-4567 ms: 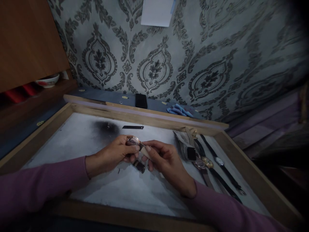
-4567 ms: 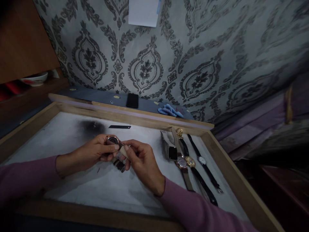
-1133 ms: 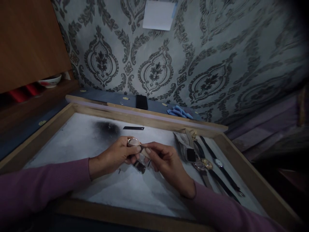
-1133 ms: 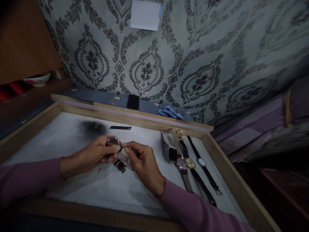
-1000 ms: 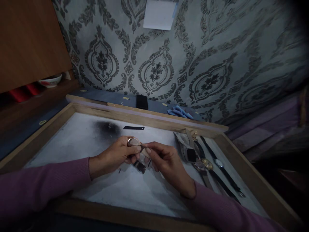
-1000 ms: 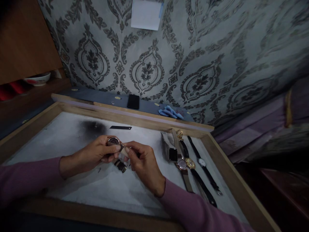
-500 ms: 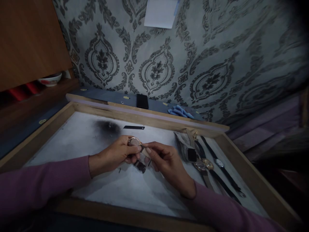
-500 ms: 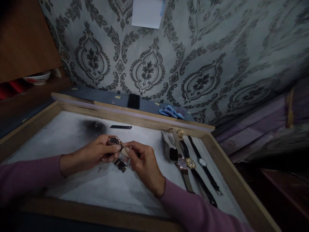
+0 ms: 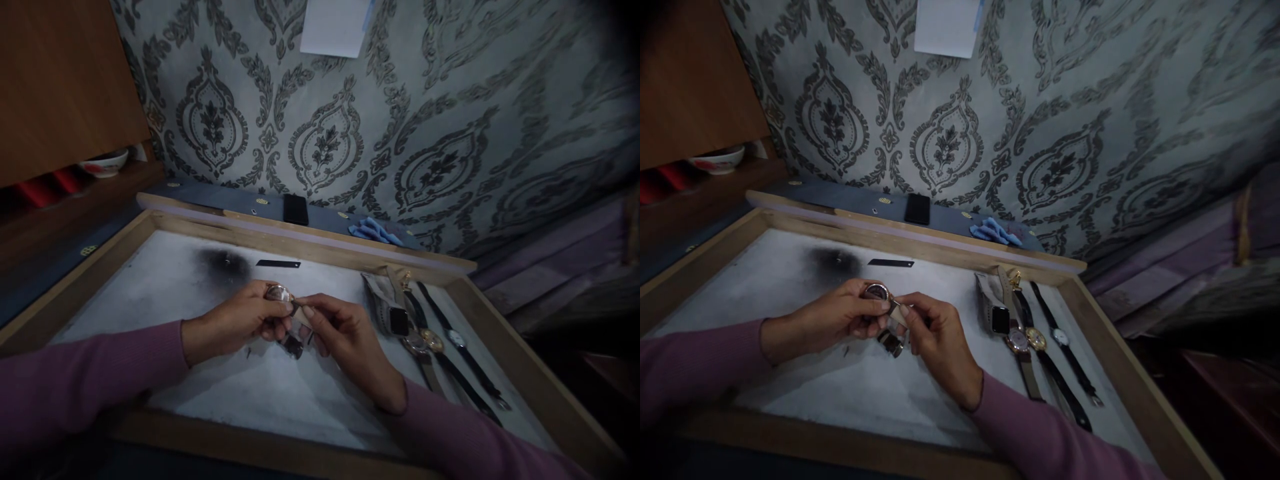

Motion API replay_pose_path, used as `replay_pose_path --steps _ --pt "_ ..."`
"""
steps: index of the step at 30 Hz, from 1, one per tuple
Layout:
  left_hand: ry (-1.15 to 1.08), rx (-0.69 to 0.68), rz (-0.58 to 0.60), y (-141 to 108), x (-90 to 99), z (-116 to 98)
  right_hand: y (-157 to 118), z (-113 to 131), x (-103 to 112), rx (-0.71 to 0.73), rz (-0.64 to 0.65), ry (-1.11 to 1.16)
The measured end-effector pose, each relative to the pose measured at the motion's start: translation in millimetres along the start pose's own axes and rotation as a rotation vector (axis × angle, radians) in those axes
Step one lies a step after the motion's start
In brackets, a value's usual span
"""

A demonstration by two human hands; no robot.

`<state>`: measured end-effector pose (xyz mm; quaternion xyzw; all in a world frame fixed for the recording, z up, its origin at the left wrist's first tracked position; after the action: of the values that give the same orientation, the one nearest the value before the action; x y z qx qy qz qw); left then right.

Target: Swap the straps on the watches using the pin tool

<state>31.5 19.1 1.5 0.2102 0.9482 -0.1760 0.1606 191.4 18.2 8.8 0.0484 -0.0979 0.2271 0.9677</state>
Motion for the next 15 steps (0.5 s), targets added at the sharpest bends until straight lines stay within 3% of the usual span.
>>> replay_pose_path --steps 15 --pt "0.02 0.044 -0.013 -2.1 -2.2 -6.0 -1.4 1.8 -1.0 -0.012 -0.006 0.032"
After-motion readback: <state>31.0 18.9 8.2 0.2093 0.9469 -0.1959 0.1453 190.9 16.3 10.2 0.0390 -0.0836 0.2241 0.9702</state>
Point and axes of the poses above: each hand's wrist, its own y-axis towards the middle knuckle, its own x-axis out of the back of the hand, z = x × y, the point moved 2 cm from there along y, towards the middle knuckle, and after that the axes turned 2 degrees about z, right-handed, at the moved point
